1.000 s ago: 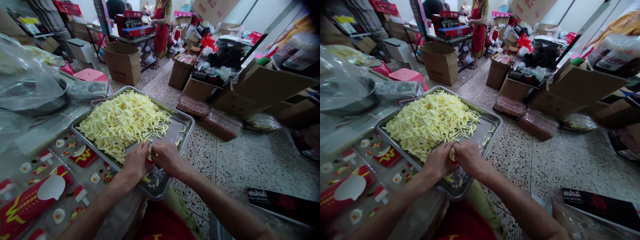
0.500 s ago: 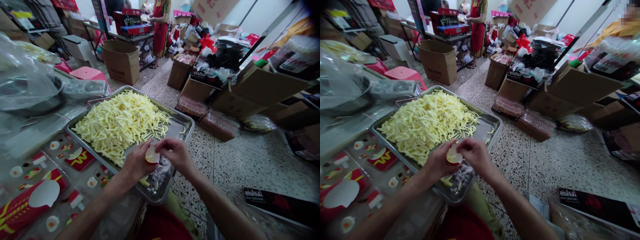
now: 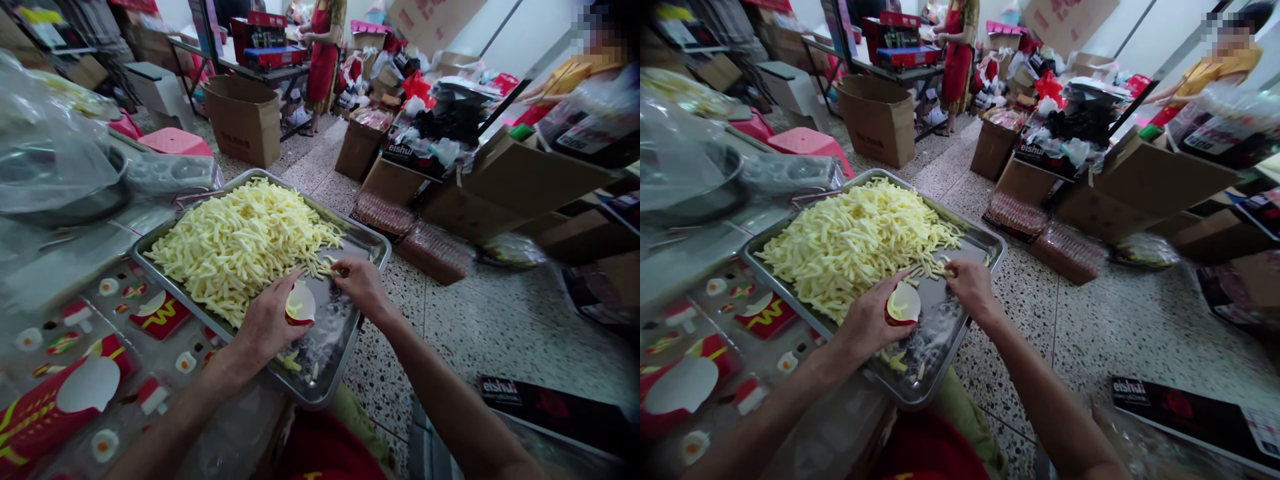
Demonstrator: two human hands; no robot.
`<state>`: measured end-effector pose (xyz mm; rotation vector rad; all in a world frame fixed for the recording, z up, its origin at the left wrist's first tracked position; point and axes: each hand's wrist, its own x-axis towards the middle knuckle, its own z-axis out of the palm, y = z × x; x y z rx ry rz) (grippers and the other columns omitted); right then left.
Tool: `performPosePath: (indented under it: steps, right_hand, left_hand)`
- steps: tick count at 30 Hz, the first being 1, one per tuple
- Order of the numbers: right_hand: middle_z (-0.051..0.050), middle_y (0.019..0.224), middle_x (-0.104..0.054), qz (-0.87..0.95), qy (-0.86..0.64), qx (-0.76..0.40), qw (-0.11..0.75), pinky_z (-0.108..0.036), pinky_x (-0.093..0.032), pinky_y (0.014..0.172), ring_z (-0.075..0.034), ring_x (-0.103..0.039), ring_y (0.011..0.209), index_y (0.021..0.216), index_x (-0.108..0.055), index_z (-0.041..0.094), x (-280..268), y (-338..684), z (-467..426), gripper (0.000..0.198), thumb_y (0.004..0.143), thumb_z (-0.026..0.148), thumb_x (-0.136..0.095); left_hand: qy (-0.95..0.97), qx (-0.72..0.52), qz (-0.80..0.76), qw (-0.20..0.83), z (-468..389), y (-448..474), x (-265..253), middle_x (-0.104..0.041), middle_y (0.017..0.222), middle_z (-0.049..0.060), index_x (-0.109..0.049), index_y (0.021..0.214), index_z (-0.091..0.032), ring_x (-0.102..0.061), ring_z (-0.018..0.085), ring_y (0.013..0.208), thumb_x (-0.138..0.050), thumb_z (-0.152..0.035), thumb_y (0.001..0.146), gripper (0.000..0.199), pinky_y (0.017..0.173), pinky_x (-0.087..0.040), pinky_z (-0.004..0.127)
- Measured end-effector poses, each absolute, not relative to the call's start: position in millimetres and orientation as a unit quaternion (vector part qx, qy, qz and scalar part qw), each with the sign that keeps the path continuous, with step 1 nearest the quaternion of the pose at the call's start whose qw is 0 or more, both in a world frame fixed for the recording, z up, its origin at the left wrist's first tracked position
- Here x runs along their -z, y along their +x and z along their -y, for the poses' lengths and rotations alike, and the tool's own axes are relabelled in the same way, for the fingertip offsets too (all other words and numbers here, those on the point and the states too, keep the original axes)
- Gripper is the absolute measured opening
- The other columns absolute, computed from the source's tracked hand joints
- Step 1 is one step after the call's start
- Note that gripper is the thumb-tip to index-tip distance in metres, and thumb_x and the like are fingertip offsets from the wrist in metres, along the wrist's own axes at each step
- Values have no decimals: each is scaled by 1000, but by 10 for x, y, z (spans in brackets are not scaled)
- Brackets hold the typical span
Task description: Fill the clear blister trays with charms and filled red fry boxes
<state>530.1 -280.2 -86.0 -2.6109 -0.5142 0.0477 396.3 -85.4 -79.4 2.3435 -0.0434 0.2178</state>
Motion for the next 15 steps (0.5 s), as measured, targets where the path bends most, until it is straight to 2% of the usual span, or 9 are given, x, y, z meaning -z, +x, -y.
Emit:
performPosePath:
  steps: [3,6,11,13,15]
  right_hand:
    - [-4,81,-76,190,-953,-11,234,-29,-46,69,-19,-66,72,103,-79,20,772,5273,2803,28,76,17,-72]
    - [-8,91,-76,237,-952,17,193,-31,-47,77,-21,-67,83,105,-79,18,776,5257,2745,24,83,25,-71]
    - [-11,94,-76,269,-957,-14,104,-29,-44,78,-23,-67,92,96,-78,17,903,5268,2642,18,82,16,-66]
    - [-10,92,-76,253,-961,-19,113,-29,-44,75,-22,-68,89,95,-78,18,936,5284,2638,19,80,16,-66]
    - [-8,87,-76,222,-962,-14,160,-29,-44,73,-21,-68,83,96,-77,18,950,5294,2663,21,77,16,-68]
  left_hand:
    - [921,-82,21,380,861,3971,770,-56,144,11,-44,145,-17,-55,24,131,-78,-19,69,83,113,-43,38]
    - [924,-79,15,373,850,3976,732,-57,143,11,-45,144,-18,-56,25,130,-80,-21,69,82,112,-43,39]
    - [930,-76,8,361,837,3988,703,-58,142,11,-44,145,-19,-57,26,128,-80,-26,71,82,110,-45,40]
    - [933,-68,5,354,856,3999,711,-58,142,11,-44,145,-17,-57,26,128,-79,-26,71,82,109,-46,39]
    - [938,-47,0,344,888,4008,720,-59,141,12,-45,144,-17,-58,26,127,-79,-25,69,83,108,-47,39]
